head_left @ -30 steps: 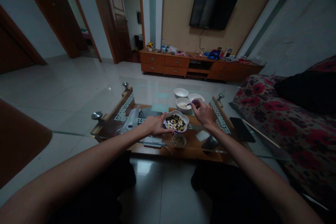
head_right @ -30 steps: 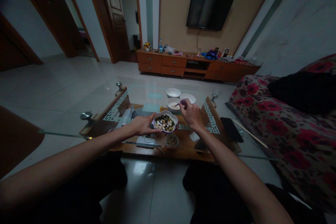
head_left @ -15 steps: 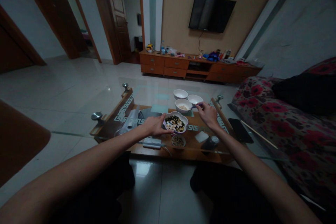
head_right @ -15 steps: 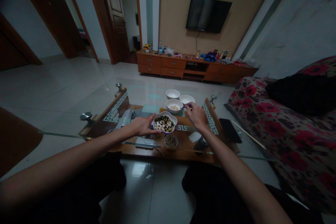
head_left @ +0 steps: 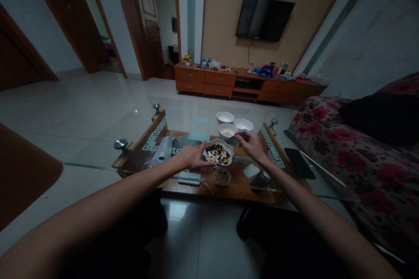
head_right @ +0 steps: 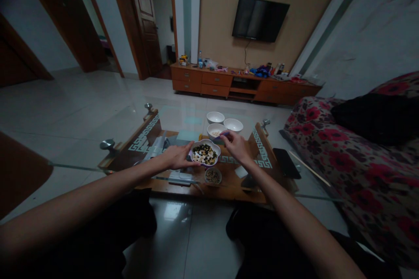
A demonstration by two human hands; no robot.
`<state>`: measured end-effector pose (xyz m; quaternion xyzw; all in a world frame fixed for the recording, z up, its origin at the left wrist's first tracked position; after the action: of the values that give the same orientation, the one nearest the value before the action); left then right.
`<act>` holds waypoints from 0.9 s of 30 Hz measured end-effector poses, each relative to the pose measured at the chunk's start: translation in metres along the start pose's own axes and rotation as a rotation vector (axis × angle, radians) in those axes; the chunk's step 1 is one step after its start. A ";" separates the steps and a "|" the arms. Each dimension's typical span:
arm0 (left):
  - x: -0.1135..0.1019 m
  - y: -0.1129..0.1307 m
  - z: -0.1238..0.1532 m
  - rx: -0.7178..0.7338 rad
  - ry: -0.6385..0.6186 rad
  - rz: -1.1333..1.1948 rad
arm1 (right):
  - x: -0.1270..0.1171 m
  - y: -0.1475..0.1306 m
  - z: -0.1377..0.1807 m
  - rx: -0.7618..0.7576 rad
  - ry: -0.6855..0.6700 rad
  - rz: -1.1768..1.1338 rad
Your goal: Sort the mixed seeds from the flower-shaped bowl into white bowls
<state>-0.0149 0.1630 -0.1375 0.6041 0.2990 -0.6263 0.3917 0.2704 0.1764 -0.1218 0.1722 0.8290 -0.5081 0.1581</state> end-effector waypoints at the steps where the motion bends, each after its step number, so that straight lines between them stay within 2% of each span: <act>1: 0.000 0.000 0.000 -0.002 -0.004 0.001 | 0.009 -0.004 0.002 -0.008 -0.057 0.017; 4: -0.001 0.000 0.001 -0.006 -0.008 0.003 | 0.034 -0.009 0.007 -0.007 -0.130 0.091; 10: -0.003 0.001 0.002 0.007 0.001 -0.013 | 0.061 -0.008 0.008 0.028 -0.102 0.170; 20: 0.000 0.001 0.002 0.013 0.023 -0.006 | 0.071 -0.016 0.007 0.042 -0.152 0.281; 27: -0.001 0.001 0.002 0.011 0.021 -0.008 | 0.070 -0.013 0.008 0.010 -0.165 0.260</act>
<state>-0.0146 0.1610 -0.1364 0.6116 0.3018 -0.6233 0.3827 0.2031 0.1724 -0.1460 0.2364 0.7813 -0.5000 0.2893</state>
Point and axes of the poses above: each hand's wrist, its own z-axis away from the middle knuckle, its own x-axis out of the palm, y = z × x, the point moved 1 cm from there along -z, towards the middle knuckle, and after that the axes turned 6 degrees about -z, right-handed, at the moved point
